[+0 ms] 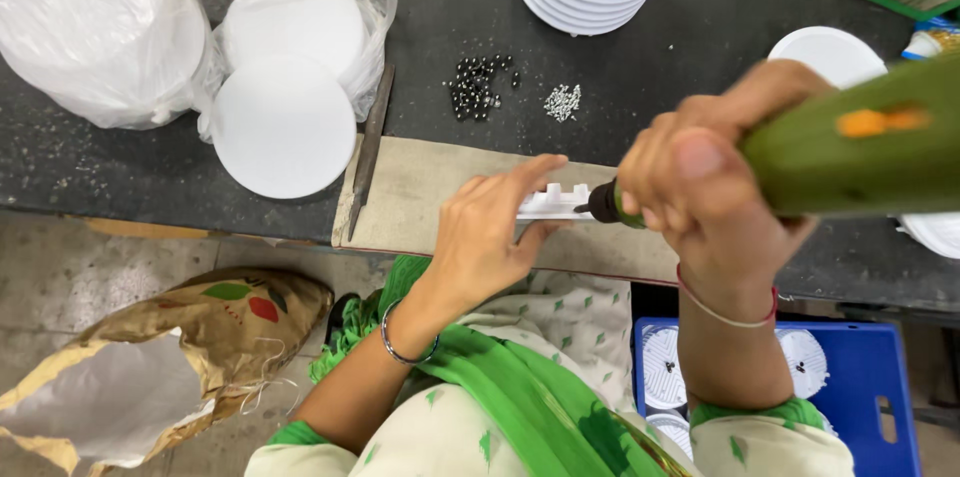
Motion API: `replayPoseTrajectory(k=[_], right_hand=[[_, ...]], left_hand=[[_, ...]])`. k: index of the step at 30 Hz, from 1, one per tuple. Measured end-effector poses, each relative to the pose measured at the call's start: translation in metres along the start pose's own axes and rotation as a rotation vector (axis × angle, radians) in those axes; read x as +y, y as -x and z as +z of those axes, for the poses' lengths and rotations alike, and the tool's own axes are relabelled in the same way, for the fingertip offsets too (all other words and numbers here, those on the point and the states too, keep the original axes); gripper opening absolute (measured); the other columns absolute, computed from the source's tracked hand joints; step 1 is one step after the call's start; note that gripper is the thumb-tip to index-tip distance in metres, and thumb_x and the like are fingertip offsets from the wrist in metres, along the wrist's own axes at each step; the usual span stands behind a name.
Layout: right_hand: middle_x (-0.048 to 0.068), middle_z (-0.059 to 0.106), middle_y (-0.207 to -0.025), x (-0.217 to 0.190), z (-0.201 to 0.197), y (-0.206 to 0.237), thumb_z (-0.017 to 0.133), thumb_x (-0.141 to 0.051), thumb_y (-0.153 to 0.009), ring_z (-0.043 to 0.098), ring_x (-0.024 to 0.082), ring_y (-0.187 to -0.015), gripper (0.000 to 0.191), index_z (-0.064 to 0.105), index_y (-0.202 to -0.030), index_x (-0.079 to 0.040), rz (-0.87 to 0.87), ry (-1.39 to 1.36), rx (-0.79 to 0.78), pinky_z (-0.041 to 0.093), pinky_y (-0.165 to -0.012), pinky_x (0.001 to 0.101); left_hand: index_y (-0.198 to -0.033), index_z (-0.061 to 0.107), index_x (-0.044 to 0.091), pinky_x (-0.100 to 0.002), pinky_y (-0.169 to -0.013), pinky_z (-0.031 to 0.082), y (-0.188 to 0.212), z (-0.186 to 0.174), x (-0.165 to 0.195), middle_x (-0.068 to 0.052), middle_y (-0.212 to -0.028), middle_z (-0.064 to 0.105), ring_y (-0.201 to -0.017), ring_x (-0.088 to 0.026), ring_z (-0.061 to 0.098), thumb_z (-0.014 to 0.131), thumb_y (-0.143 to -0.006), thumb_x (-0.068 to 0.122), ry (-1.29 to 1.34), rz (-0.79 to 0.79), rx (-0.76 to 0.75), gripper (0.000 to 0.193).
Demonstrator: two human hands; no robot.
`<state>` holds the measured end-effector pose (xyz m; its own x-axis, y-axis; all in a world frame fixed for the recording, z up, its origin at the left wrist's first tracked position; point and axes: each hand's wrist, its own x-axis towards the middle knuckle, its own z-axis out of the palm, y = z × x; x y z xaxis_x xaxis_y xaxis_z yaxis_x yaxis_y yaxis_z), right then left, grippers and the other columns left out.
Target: The person assembles white plastic lamp diffuser covers at a workbench. They place small black and white components into a cover, use an electric screwdriver to drive screws through the center of each cover, press the parts together by hand, and stack the finished covers on the bench.
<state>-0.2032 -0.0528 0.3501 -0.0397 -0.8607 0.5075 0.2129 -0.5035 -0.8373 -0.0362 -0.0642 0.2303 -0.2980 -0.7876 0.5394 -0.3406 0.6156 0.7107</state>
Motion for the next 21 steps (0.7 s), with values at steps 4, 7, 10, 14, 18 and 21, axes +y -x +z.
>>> replayPoseTrajectory(k=[4, 7, 10, 14, 18, 21], right_hand=[[0.005, 0.045, -0.057, -0.004, -0.005, 0.002, 0.059, -0.003, -0.105, 0.041, 0.012, -0.042, 0.019, 0.044, -0.093, -0.004, 0.037, -0.051, -0.022, 0.045, -0.046, 0.0307], [0.004, 0.044, -0.055, -0.003, -0.016, -0.004, 0.058, -0.004, -0.103, 0.041, 0.012, -0.041, 0.017, 0.045, -0.093, -0.005, 0.049, -0.142, -0.002, 0.044, -0.045, 0.0305], [0.004, 0.048, -0.059, 0.015, -0.022, -0.017, 0.065, -0.007, -0.107, 0.046, 0.014, -0.046, 0.019, 0.049, -0.097, -0.004, 0.016, -0.16, 0.035, 0.045, -0.048, 0.0314], [0.011, 0.06, -0.076, 0.054, -0.041, -0.035, 0.072, -0.014, -0.109, 0.058, 0.018, -0.06, 0.02, 0.061, -0.106, 0.003, -0.05, 0.192, 0.005, 0.051, -0.058, 0.0318], [0.006, 0.067, -0.122, 0.083, -0.094, -0.002, 0.056, -0.037, -0.117, 0.057, 0.004, -0.107, 0.038, 0.059, -0.131, -0.002, -0.013, 0.283, -0.16, 0.049, -0.095, 0.0221], [0.005, 0.065, -0.126, 0.117, -0.133, 0.038, 0.056, -0.044, -0.108, 0.059, 0.007, -0.116, 0.051, 0.057, -0.136, -0.001, 0.193, 0.641, 0.019, 0.049, -0.099, 0.0218]], left_hand=[[-0.138, 0.059, 0.011, -0.042, -0.083, 0.051, 0.001, 0.001, 0.001, -0.008, -0.104, 0.074, -0.094, -0.028, 0.071, 0.083, -0.081, 0.012, -0.041, 0.043, -0.03, 0.062], [-0.137, 0.06, 0.011, -0.042, -0.084, 0.051, 0.007, -0.001, 0.003, -0.008, -0.104, 0.074, -0.095, -0.028, 0.07, 0.083, -0.081, 0.014, -0.047, 0.065, -0.015, 0.061], [-0.13, 0.065, 0.012, -0.041, -0.084, 0.052, 0.012, -0.001, 0.004, -0.008, -0.104, 0.074, -0.096, -0.028, 0.07, 0.084, -0.082, 0.015, -0.062, 0.055, 0.011, 0.053], [-0.12, 0.07, 0.012, -0.04, -0.085, 0.052, 0.014, 0.002, 0.007, -0.007, -0.107, 0.075, -0.097, -0.027, 0.071, 0.084, -0.081, 0.014, -0.065, 0.115, 0.008, 0.041], [-0.115, 0.069, 0.011, -0.042, -0.102, 0.049, 0.016, 0.007, 0.013, -0.002, -0.111, 0.075, -0.104, -0.023, 0.071, 0.076, -0.078, 0.002, -0.032, 0.201, -0.052, 0.038], [-0.111, 0.07, 0.013, -0.047, -0.111, 0.038, 0.018, 0.013, 0.014, 0.001, -0.112, 0.076, -0.115, -0.02, 0.07, 0.069, -0.071, -0.005, -0.067, 0.256, -0.111, 0.044]])
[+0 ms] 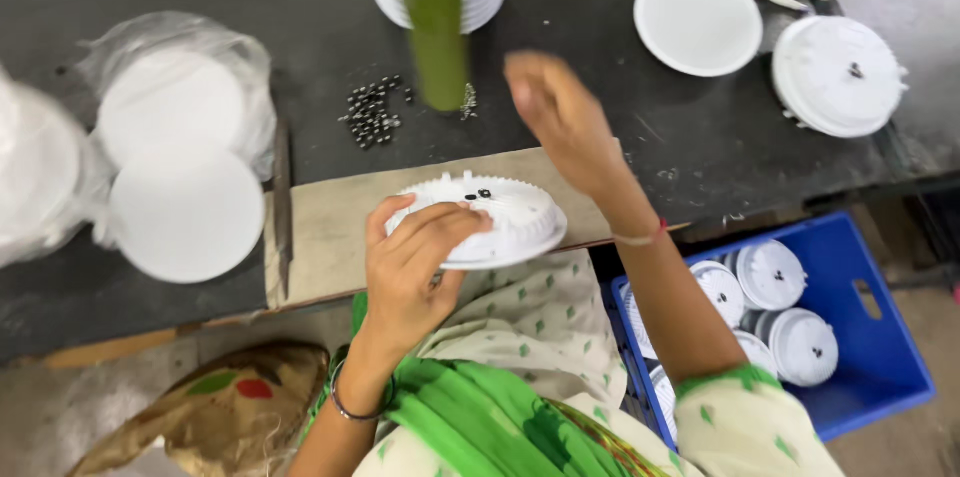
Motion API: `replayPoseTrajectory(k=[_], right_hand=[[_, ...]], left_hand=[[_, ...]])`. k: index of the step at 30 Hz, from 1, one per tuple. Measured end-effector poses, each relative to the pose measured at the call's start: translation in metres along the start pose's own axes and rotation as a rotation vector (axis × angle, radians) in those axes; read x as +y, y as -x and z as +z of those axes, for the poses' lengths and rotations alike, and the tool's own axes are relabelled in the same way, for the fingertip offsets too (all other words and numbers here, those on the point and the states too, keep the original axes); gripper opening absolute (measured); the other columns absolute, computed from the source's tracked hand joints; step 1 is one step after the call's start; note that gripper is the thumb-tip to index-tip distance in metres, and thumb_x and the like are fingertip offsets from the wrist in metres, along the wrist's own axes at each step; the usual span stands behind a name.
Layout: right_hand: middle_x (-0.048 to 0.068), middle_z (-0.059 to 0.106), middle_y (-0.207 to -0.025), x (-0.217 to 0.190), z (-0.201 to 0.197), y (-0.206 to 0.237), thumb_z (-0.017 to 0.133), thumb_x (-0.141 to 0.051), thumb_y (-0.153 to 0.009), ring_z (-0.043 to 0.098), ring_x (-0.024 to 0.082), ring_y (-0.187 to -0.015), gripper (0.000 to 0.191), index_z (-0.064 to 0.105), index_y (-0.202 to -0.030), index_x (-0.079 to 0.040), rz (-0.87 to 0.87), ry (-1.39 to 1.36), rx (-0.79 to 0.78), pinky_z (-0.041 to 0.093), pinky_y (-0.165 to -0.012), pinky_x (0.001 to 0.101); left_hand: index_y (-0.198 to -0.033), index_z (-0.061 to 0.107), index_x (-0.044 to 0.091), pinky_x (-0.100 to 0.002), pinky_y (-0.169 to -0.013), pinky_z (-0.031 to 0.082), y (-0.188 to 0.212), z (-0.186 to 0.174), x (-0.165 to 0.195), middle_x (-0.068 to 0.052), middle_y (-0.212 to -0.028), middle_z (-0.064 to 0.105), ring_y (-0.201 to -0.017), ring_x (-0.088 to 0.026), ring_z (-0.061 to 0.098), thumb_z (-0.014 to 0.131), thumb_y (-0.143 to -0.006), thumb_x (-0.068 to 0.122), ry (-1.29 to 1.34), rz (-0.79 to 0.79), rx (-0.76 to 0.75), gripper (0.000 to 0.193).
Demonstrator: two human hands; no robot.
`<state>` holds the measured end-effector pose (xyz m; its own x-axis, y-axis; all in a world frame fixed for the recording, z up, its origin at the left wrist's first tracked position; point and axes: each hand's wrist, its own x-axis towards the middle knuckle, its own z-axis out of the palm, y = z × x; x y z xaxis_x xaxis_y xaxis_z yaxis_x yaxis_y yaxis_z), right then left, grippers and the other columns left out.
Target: The person assembles white plastic lamp diffuser covers at a workbench. They place small black and white components into a cover, use an electric screwdriver to drive screws through the center of each cover, press the parts together by hand, and stack the finished covers on the bench.
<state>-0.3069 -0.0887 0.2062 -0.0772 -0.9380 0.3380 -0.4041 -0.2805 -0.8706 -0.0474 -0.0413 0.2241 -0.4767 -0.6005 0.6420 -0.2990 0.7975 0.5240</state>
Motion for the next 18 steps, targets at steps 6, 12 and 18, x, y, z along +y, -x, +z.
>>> replayPoseTrajectory(k=[6, 12, 18], right_hand=[[0.009, 0.07, -0.125, 0.055, -0.021, 0.105, 0.051, -0.038, -0.102, 0.068, 0.018, -0.11, 0.049, 0.06, -0.135, -0.002, 0.807, -0.864, -0.049, 0.056, -0.094, 0.0338], [0.014, 0.068, -0.125, 0.091, -0.071, 0.115, 0.057, -0.02, -0.106, 0.068, 0.025, -0.113, 0.031, 0.058, -0.128, 0.001, 0.536, -0.902, 0.438, 0.061, -0.093, 0.0399], [0.019, 0.062, -0.133, 0.16, -0.148, 0.06, 0.059, -0.009, -0.101, 0.07, 0.034, -0.118, 0.034, 0.045, -0.131, 0.001, 0.263, -0.81, 0.817, 0.061, -0.094, 0.052]], left_hand=[[-0.11, 0.073, 0.02, -0.048, -0.119, 0.027, -0.015, 0.028, -0.007, 0.008, -0.117, 0.075, -0.128, -0.015, 0.062, 0.07, -0.074, -0.008, -0.035, 0.221, -0.029, 0.045], [-0.144, 0.051, 0.01, -0.054, -0.121, 0.027, -0.024, 0.05, -0.006, -0.015, -0.155, 0.048, -0.143, -0.03, 0.047, 0.08, -0.081, 0.014, 0.129, 0.082, -0.129, 0.07], [-0.148, 0.046, 0.007, -0.046, -0.116, 0.038, 0.002, 0.019, -0.021, -0.014, -0.154, 0.051, -0.138, -0.034, 0.051, 0.081, -0.085, 0.013, 0.076, -0.1, -0.062, 0.072]])
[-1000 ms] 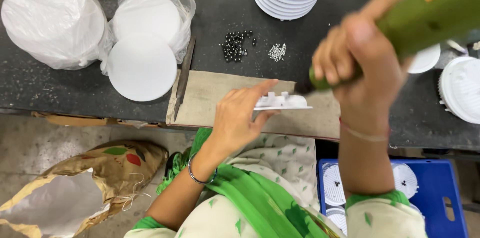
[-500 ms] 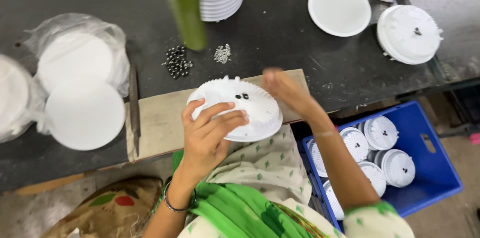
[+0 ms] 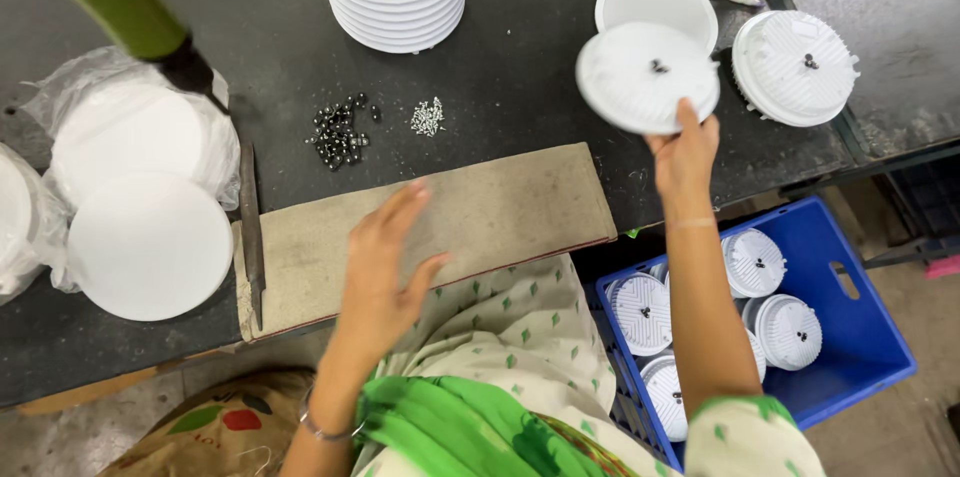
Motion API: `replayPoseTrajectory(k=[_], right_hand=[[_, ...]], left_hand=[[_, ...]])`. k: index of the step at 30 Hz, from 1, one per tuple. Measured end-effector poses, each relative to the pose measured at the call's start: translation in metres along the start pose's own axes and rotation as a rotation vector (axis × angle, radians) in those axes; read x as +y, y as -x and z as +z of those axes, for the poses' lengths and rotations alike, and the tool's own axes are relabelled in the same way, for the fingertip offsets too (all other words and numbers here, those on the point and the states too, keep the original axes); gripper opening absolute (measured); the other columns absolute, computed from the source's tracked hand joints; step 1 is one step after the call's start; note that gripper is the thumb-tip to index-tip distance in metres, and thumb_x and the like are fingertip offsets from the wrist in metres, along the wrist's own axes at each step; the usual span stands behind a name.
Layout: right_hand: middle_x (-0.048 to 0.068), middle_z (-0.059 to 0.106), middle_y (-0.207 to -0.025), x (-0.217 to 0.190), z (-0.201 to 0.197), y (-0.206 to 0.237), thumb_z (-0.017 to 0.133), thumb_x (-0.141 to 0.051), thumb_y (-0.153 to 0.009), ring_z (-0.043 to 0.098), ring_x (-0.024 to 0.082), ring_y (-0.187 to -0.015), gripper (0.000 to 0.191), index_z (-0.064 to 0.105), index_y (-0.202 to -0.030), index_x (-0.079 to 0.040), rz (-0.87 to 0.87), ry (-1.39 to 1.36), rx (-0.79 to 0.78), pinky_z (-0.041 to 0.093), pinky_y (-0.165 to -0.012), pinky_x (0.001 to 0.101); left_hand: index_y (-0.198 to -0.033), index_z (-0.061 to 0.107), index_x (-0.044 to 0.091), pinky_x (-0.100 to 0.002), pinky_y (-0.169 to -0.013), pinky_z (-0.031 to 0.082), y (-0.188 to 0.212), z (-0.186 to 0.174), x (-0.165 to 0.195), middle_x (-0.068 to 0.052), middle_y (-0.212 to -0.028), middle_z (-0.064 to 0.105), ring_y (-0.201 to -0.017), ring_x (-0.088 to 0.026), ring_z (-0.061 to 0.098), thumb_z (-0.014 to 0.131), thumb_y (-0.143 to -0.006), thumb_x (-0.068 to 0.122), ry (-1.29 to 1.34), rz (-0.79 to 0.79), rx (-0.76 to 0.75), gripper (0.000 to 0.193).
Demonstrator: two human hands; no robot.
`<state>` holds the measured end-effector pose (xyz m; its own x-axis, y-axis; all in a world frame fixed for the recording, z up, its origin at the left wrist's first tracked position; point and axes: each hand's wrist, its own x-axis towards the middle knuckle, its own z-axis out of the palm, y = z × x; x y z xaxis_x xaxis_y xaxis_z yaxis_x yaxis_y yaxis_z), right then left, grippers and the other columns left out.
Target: The person assembles white plastic lamp diffuser covers at a workbench. They place small black and white components into a cover, use an electric screwdriver to drive screws through the center of each cover, press the parts together by hand, and stack the finished covers on the bench.
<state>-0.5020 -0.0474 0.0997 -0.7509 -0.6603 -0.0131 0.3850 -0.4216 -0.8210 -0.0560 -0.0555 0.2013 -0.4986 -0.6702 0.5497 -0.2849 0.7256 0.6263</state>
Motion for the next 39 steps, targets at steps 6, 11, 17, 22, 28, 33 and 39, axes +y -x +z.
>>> replayPoseTrajectory(k=[6, 11, 17, 22, 28, 33, 39], right_hand=[[0.017, 0.066, -0.121, 0.008, -0.011, -0.085, 0.067, -0.013, -0.097, 0.074, 0.027, -0.103, 0.034, 0.053, -0.124, 0.002, -0.098, 0.125, 0.059, 0.065, -0.085, 0.0458], [0.009, 0.064, -0.094, 0.011, 0.005, -0.11, 0.077, -0.023, -0.099, 0.061, 0.016, -0.072, 0.032, 0.062, -0.109, 0.004, 0.038, 0.425, 0.166, 0.066, -0.068, 0.0328], [0.009, 0.061, -0.095, 0.006, 0.015, -0.103, 0.067, -0.028, -0.103, 0.059, 0.015, -0.07, 0.033, 0.059, -0.111, 0.004, 0.103, 0.481, 0.193, 0.067, -0.066, 0.0332], [0.016, 0.065, -0.107, 0.007, 0.003, -0.107, 0.057, -0.009, -0.101, 0.073, 0.023, -0.081, 0.027, 0.053, -0.119, 0.01, 0.059, 0.425, 0.151, 0.066, -0.075, 0.0369], [0.017, 0.068, -0.104, 0.003, -0.013, -0.116, 0.058, -0.003, -0.101, 0.072, 0.023, -0.08, 0.022, 0.057, -0.117, 0.012, 0.007, 0.359, 0.145, 0.068, -0.074, 0.0368], [0.013, 0.07, -0.1, -0.005, -0.031, -0.112, 0.059, -0.004, -0.102, 0.07, 0.02, -0.078, 0.018, 0.062, -0.114, 0.009, -0.006, 0.38, 0.108, 0.067, -0.073, 0.0346], [0.011, 0.072, -0.099, -0.012, -0.04, -0.11, 0.061, -0.005, -0.102, 0.07, 0.018, -0.077, 0.02, 0.066, -0.117, 0.007, -0.007, 0.41, 0.157, 0.063, -0.069, 0.0306]], left_hand=[[-0.14, 0.052, 0.005, -0.043, -0.109, 0.045, 0.033, -0.024, -0.005, -0.015, -0.146, 0.057, -0.132, -0.036, 0.057, 0.078, -0.083, 0.006, -0.078, -0.175, 0.077, 0.063], [-0.141, 0.053, 0.005, -0.038, -0.1, 0.052, 0.051, -0.038, -0.009, -0.016, -0.144, 0.057, -0.119, -0.029, 0.066, 0.077, -0.083, 0.002, -0.061, -0.314, 0.132, 0.063], [-0.143, 0.053, 0.005, -0.038, -0.095, 0.053, 0.059, -0.042, -0.014, -0.016, -0.145, 0.055, -0.112, -0.026, 0.067, 0.077, -0.084, 0.002, -0.072, -0.352, 0.137, 0.064], [-0.143, 0.053, 0.006, -0.038, -0.094, 0.054, 0.056, -0.041, -0.017, -0.017, -0.146, 0.055, -0.109, -0.025, 0.068, 0.075, -0.085, 0.001, -0.057, -0.34, 0.124, 0.063], [-0.143, 0.053, 0.007, -0.037, -0.091, 0.056, 0.058, -0.045, -0.017, -0.017, -0.145, 0.056, -0.106, -0.024, 0.07, 0.075, -0.085, 0.002, -0.058, -0.354, 0.134, 0.062], [-0.143, 0.053, 0.007, -0.037, -0.089, 0.057, 0.065, -0.046, -0.021, -0.017, -0.144, 0.057, -0.104, -0.023, 0.07, 0.075, -0.086, 0.003, -0.07, -0.392, 0.144, 0.06], [-0.142, 0.053, 0.007, -0.037, -0.088, 0.057, 0.062, -0.047, -0.028, -0.016, -0.143, 0.057, -0.104, -0.024, 0.071, 0.075, -0.087, 0.004, -0.095, -0.406, 0.119, 0.059]])
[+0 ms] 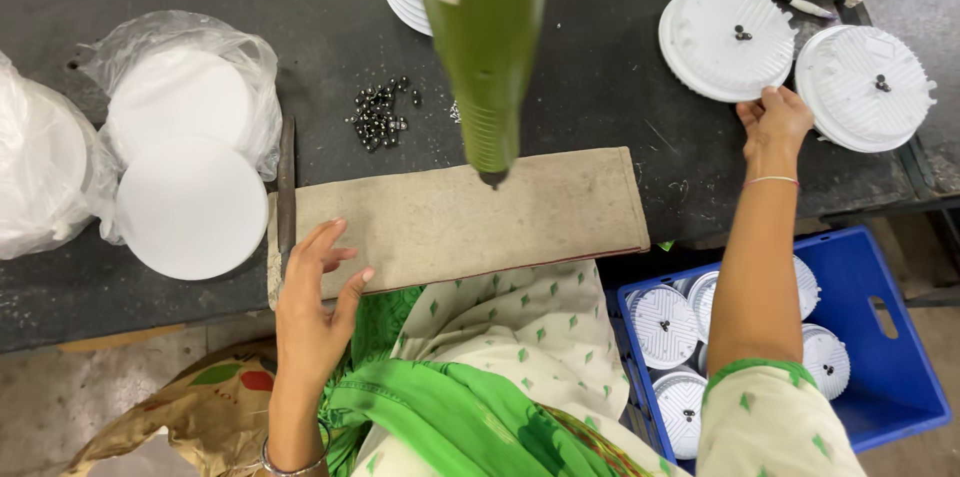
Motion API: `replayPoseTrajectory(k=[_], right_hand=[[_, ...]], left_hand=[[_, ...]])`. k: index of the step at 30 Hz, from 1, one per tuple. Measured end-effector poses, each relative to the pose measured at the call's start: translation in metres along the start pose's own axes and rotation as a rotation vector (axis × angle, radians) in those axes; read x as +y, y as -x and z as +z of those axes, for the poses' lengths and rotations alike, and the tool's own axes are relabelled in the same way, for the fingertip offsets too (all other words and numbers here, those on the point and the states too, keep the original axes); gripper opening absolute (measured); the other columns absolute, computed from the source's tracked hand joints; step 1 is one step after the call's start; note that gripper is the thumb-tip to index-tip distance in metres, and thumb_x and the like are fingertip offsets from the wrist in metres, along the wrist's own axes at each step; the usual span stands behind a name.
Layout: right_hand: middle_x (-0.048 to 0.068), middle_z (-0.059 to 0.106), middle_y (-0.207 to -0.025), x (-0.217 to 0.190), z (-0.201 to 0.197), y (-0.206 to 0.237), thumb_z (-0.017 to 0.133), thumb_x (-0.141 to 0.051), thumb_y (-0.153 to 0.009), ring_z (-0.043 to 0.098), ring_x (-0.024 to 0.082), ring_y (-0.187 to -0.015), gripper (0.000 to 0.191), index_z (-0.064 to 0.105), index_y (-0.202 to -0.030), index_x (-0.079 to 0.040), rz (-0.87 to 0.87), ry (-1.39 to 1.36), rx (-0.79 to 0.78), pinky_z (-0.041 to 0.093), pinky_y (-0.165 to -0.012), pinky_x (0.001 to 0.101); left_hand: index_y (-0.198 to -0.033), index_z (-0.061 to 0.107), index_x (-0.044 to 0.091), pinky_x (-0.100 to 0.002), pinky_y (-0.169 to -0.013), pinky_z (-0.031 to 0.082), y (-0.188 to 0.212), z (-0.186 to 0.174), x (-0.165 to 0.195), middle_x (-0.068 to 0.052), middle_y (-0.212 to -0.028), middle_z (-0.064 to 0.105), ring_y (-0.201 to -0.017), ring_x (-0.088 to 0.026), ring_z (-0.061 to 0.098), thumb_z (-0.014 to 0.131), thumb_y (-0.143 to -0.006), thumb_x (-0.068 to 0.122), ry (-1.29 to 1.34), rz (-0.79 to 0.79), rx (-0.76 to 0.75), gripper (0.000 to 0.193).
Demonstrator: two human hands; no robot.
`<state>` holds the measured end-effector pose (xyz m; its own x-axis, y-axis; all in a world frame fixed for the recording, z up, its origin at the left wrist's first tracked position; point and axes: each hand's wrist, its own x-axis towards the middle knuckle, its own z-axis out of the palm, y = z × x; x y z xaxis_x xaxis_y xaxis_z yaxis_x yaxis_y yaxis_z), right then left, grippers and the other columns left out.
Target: The person assembles white plastic lamp diffuser covers at a workbench. They place small black and white components into a cover, use an electric screwdriver to drive screws through the center of each cover, press the parts together by hand, and stack the finished covers on the bench.
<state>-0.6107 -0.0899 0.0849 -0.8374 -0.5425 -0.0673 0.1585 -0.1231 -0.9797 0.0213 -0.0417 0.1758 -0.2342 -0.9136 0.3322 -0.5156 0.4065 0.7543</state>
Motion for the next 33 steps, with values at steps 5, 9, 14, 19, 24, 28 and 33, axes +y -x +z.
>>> replayPoseTrajectory(k=[5, 9, 14, 19, 24, 28, 33], right_hand=[[0.011, 0.072, -0.102, 0.009, -0.011, -0.006, 0.06, -0.009, -0.105, 0.071, 0.018, -0.079, 0.022, 0.064, -0.12, 0.007, 0.004, -0.013, -0.046, 0.064, -0.071, 0.0304], [0.012, 0.07, -0.098, 0.012, -0.017, -0.01, 0.056, -0.011, -0.108, 0.07, 0.02, -0.079, 0.016, 0.062, -0.114, 0.003, -0.012, -0.044, -0.078, 0.062, -0.068, 0.0305], [0.003, 0.065, -0.105, 0.011, -0.009, 0.033, 0.058, -0.011, -0.11, 0.063, 0.012, -0.077, 0.017, 0.055, -0.126, -0.009, -0.362, 0.139, 0.115, 0.057, -0.06, 0.0258], [0.005, 0.059, -0.102, 0.009, 0.054, 0.155, 0.057, -0.002, -0.118, 0.057, 0.011, -0.077, 0.012, 0.056, -0.13, 0.001, -0.386, 0.139, -0.375, 0.051, -0.066, 0.0247], [0.004, 0.061, -0.094, 0.015, 0.104, 0.242, 0.058, -0.006, -0.117, 0.06, 0.009, -0.077, 0.008, 0.058, -0.124, -0.001, -0.234, 0.179, -0.639, 0.054, -0.07, 0.0249], [0.004, 0.063, -0.094, 0.034, 0.119, 0.25, 0.058, -0.009, -0.114, 0.059, 0.008, -0.077, 0.011, 0.06, -0.123, -0.003, -0.134, 0.174, -0.647, 0.053, -0.069, 0.0224], [0.004, 0.064, -0.094, 0.051, 0.113, 0.24, 0.06, -0.01, -0.113, 0.059, 0.007, -0.076, 0.011, 0.061, -0.121, -0.002, -0.154, 0.252, -0.649, 0.053, -0.069, 0.0223]], left_hand=[[-0.142, 0.054, 0.008, -0.035, -0.085, 0.058, -0.009, 0.005, 0.006, -0.015, -0.143, 0.058, -0.104, -0.024, 0.07, 0.074, -0.086, 0.003, 0.02, -0.035, -0.032, 0.059], [-0.14, 0.054, 0.009, -0.034, -0.081, 0.058, -0.013, 0.007, 0.008, -0.014, -0.144, 0.058, -0.103, -0.022, 0.071, 0.074, -0.086, 0.002, 0.046, -0.022, -0.045, 0.058], [-0.138, 0.056, 0.009, -0.034, -0.081, 0.058, -0.012, -0.002, -0.006, -0.014, -0.14, 0.06, -0.101, -0.023, 0.071, 0.073, -0.085, 0.001, 0.034, -0.08, -0.009, 0.056], [-0.129, 0.063, 0.01, -0.041, -0.094, 0.053, -0.008, -0.009, -0.028, -0.014, -0.127, 0.069, -0.107, -0.031, 0.069, 0.073, -0.088, 0.005, -0.102, -0.014, 0.127, 0.042], [-0.139, 0.058, 0.006, -0.044, -0.113, 0.048, -0.014, -0.025, -0.073, -0.018, -0.137, 0.066, -0.13, -0.038, 0.061, 0.077, -0.097, 0.016, -0.257, -0.072, 0.497, 0.047], [-0.152, 0.035, -0.001, -0.055, -0.11, 0.033, -0.018, -0.053, -0.129, -0.032, -0.149, 0.047, -0.136, -0.048, 0.043, 0.088, -0.084, 0.039, -0.529, -0.268, 0.691, 0.095], [-0.157, 0.028, 0.004, -0.06, -0.11, 0.029, -0.018, -0.071, -0.179, -0.023, -0.145, 0.055, -0.136, -0.045, 0.043, 0.09, -0.083, 0.051, -0.389, -0.619, 0.643, 0.108]])
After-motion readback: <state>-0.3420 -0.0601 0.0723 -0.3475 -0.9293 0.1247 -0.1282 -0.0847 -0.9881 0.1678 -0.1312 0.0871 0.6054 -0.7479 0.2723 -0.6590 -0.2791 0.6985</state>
